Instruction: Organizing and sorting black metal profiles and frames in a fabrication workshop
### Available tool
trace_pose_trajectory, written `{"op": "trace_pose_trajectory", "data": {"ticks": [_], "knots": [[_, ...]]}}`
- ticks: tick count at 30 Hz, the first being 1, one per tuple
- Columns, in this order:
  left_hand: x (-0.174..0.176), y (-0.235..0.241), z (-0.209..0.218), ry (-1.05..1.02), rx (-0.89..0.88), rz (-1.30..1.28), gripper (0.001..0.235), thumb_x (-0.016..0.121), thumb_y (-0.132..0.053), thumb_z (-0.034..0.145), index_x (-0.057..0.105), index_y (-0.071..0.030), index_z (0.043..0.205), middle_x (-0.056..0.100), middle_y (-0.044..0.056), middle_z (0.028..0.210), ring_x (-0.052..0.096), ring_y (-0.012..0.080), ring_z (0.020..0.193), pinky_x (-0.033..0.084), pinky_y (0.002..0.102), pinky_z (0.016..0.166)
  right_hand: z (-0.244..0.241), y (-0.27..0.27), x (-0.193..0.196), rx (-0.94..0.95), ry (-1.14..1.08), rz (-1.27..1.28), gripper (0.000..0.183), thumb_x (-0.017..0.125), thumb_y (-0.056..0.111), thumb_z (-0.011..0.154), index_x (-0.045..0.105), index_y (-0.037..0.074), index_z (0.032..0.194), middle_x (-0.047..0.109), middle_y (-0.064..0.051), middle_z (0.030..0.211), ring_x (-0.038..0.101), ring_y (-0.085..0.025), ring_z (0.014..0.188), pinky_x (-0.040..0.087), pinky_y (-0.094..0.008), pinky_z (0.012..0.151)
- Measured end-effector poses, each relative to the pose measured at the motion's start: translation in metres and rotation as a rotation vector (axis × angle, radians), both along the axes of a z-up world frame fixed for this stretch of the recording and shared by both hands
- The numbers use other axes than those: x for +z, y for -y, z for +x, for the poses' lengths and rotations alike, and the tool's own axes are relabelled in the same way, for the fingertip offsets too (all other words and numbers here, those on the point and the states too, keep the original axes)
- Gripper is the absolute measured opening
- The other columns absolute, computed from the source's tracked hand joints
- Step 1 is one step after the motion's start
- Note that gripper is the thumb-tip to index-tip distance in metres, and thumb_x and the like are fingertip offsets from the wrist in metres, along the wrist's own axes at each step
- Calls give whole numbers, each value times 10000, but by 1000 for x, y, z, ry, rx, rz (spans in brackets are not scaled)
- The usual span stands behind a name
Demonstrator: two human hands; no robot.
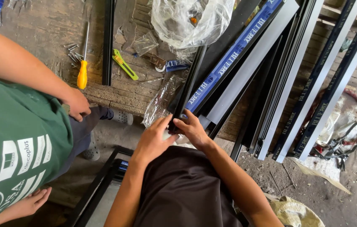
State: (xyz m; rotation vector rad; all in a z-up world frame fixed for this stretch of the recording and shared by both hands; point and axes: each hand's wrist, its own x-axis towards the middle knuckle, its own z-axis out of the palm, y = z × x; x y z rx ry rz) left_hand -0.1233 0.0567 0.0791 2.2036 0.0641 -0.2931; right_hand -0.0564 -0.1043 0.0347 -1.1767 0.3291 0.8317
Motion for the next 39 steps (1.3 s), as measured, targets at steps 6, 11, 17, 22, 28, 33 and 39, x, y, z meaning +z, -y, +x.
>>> {"op": "trace_pose_trajectory", "data": {"ticks": [6,11,17,22,28,33,39], "knots": [[-7,-51,31,-87,363,47,558,650,-248,958,524,-46,1463,518,212,1434,502,354,1362,442,483,1111,8,-12,-50,81,83,-227,752,815,45,858,422,-28,1495,653,-325,1162,720,-366,1024,643,-478,866],[-81,-110,69,48,602,232,672,719,-161,925,433,-4,1513,345,317,1541,341,477,1456,315,596,1191,13,-6,-30,439,289,-603,722,792,272,807,524,138,1464,777,-101,1140,732,-262,1111,561,-428,1002],[-138,-160,109,-17,732,439,721,784,-156,896,407,-48,1501,486,231,1432,505,429,1335,444,585,1073,-13,36,-37,412,176,-400,575,761,166,856,606,64,1401,775,-184,1100,794,-239,830,646,-390,812],[-163,-172,115,-153,683,496,628,765,-192,892,472,-133,1445,565,128,1300,597,348,1219,522,506,972,-24,69,-7,245,88,-300,563,709,52,900,552,-78,1425,726,-299,1157,760,-317,967,636,-446,855],[-24,-94,81,-142,599,-419,391,656,-180,961,612,32,1286,599,140,1029,611,231,897,514,369,862,-24,83,12,129,127,-233,546,680,43,944,521,-68,1455,729,-276,1187,744,-305,1036,622,-428,891],[-11,-34,26,-139,423,-533,310,702,-195,941,669,16,1166,683,212,970,692,296,848,572,449,767,-5,49,40,124,255,-98,596,700,45,944,494,3,1502,724,-229,1227,701,-277,1104,599,-415,916],[-43,24,-3,-59,27,-432,653,819,-273,866,567,-79,1437,628,138,1281,696,308,1001,626,401,850,26,13,20,71,524,-214,779,712,93,954,280,81,1602,741,-215,1027,762,-310,868,633,-463,783]]}}
